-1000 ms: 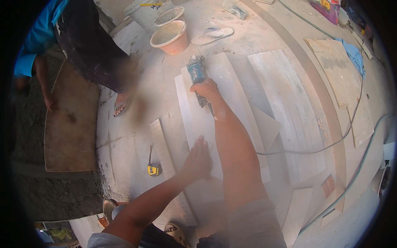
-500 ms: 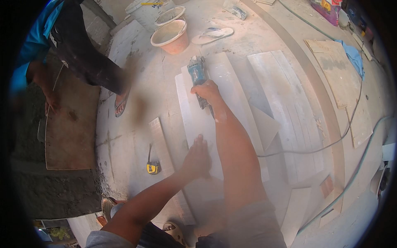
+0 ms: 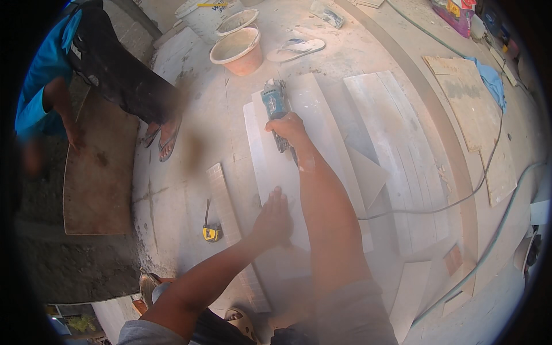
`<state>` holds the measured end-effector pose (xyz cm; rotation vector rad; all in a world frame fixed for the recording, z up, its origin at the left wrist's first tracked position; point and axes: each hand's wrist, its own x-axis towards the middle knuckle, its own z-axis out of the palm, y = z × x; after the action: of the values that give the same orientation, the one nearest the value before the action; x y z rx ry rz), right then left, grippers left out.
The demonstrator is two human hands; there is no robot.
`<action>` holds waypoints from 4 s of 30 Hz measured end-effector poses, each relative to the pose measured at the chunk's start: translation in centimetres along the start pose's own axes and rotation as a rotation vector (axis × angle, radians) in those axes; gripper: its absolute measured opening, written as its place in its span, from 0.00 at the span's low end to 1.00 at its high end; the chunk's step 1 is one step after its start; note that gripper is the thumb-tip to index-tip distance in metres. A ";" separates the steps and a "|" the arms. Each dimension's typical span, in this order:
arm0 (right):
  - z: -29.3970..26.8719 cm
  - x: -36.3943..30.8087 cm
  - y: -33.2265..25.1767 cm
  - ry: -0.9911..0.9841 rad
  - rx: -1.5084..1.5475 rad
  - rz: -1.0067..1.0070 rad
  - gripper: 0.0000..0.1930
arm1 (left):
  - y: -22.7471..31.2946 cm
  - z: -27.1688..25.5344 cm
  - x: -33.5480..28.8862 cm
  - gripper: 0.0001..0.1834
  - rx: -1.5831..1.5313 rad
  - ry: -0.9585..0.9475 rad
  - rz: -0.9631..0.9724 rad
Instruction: The person uses a handheld power tool to cut a white rectangular tile on the floor. He then measures and marks the tile with a tape measure and marker before cutting it again.
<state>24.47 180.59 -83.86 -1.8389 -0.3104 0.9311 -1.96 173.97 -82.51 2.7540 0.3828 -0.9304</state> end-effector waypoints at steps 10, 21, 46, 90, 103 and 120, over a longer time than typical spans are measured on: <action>0.2 -0.7 1.0 -0.017 0.055 -0.041 0.26 | -0.3 2.0 0.8 0.88 0.070 0.055 -0.020; 0.3 -1.0 1.5 0.009 0.013 -0.026 0.25 | -0.5 1.7 0.6 0.87 -0.010 0.068 -0.005; 0.1 -2.9 1.9 0.024 0.005 -0.075 0.26 | -0.1 0.1 -0.1 0.88 -0.003 0.019 0.009; -1.0 -7.3 1.5 0.027 -0.011 0.018 0.24 | 1.8 4.6 -2.1 0.81 0.035 0.094 -0.136; -0.7 -8.0 2.9 0.001 -0.015 -0.017 0.24 | 2.3 2.0 -2.4 0.85 -0.035 -0.008 -0.151; -0.9 -8.3 3.0 0.006 -0.034 0.013 0.26 | 2.6 1.0 -2.4 0.84 0.041 -0.094 -0.174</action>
<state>19.00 173.79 -82.47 -1.8769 -0.3131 0.9336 -3.53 170.82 -81.55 2.7345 0.6012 -1.1165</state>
